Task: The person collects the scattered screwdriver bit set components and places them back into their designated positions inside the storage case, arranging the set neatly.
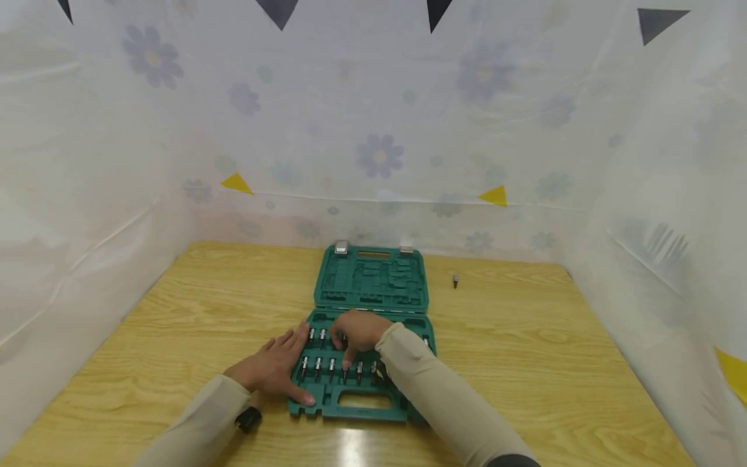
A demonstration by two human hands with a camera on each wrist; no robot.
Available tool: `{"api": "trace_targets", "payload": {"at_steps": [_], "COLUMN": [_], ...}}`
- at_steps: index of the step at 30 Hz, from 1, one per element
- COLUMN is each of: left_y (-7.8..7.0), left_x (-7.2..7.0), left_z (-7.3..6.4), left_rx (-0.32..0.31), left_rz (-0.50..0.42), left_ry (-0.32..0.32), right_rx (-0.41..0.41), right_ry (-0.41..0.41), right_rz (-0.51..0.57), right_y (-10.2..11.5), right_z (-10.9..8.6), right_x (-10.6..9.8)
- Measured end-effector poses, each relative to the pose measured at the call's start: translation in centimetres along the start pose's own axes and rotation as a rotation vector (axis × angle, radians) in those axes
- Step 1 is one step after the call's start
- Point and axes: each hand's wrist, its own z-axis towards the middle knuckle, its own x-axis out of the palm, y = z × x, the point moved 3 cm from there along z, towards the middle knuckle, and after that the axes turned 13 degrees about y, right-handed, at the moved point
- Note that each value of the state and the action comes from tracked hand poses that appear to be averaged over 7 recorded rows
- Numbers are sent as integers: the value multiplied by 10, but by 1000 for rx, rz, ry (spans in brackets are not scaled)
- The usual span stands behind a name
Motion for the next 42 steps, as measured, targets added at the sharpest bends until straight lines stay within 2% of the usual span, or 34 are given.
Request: {"api": "trace_targets", "payload": {"at_steps": [22, 35, 42], "left_y": [-1, -2, -1], "left_x": [-1, -2, -1], "left_z": [-1, -3, -3], "left_rx": [5, 12, 17], "left_rz": [4, 3, 4], "left_ry": [6, 4, 1], "right_rx": [41, -28, -46], "right_ry": [-42, -152, -262], "right_rz": [-47, -60, -16], "right_y": [-4, -4, -14], "right_z": [-5, -21, -34], "right_x": [3, 4, -1]}}
